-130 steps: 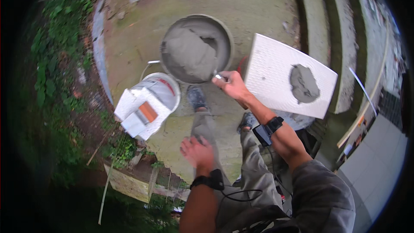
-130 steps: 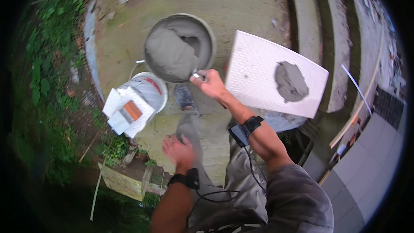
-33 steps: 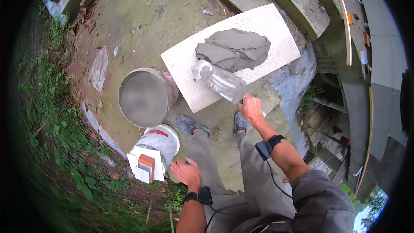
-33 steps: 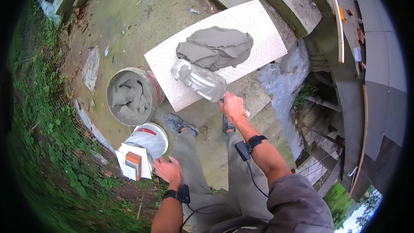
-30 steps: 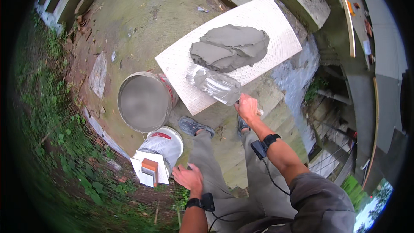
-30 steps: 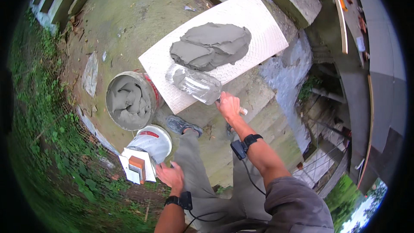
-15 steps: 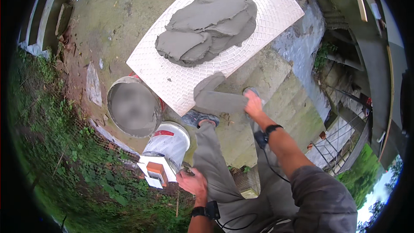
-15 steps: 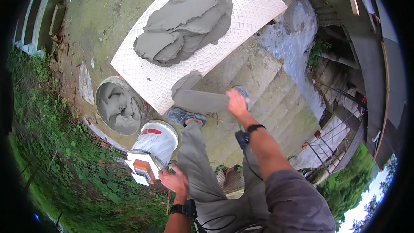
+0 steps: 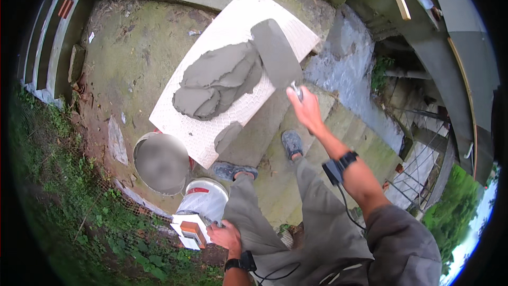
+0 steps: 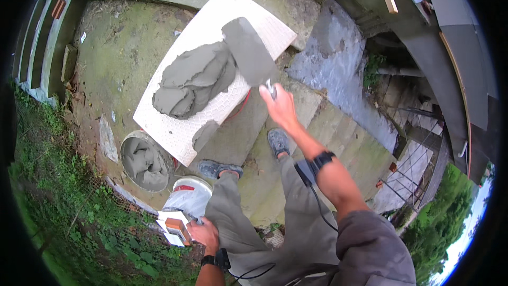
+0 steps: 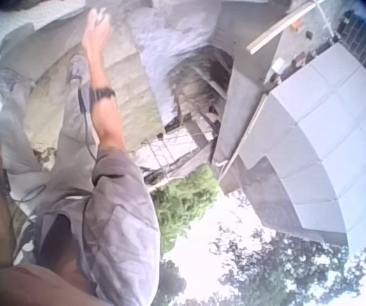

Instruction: Applying mortar to tiles and mounting them on an exterior wall.

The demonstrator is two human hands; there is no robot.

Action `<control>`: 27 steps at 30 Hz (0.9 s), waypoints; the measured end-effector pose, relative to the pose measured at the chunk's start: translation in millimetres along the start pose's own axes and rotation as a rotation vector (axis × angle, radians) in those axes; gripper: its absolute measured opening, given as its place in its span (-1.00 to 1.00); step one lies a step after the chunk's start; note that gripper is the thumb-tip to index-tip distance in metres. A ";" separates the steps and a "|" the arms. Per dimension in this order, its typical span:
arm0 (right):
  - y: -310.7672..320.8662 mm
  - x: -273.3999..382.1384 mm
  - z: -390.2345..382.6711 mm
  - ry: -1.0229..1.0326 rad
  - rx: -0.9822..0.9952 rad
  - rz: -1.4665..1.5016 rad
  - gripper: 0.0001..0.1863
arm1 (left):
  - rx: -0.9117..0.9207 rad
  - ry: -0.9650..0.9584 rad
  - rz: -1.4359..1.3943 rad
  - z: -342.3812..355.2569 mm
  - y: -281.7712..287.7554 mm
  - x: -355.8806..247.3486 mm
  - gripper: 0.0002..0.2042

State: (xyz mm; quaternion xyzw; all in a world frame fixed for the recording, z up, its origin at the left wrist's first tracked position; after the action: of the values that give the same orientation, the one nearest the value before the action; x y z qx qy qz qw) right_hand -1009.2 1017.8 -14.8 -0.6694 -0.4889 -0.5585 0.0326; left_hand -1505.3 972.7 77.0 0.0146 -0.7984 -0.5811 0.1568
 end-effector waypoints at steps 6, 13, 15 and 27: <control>3.8 -157.5 -74.7 -0.090 0.004 -0.088 -0.54 | -0.024 -0.003 0.036 1.7 4.9 0.6 -0.62; -68.1 -67.8 -183.0 0.247 0.275 -0.485 -0.59 | -0.049 -0.035 0.079 0.6 6.0 -4.4 -0.60; -119.2 -37.2 -188.3 0.456 0.359 -0.557 -0.62 | -0.022 -0.006 0.087 1.9 3.4 -5.4 -0.60; 169.1 -94.8 -38.7 -0.397 -0.166 -0.522 -0.51 | -0.785 -0.622 0.643 -11.1 18.8 27.4 -0.66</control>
State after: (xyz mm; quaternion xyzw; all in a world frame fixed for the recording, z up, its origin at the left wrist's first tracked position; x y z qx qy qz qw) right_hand -910.4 848.5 10.7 -0.6176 -0.5934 -0.4447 -0.2620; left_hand -1525.4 962.9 104.0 -0.4580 -0.4966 -0.7332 0.0773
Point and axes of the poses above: each hand's wrist, its own z-axis towards the middle knuckle, its own y-axis out of the back of the hand, x = y × z, the point moved 5 cm from there along z, towards the middle knuckle
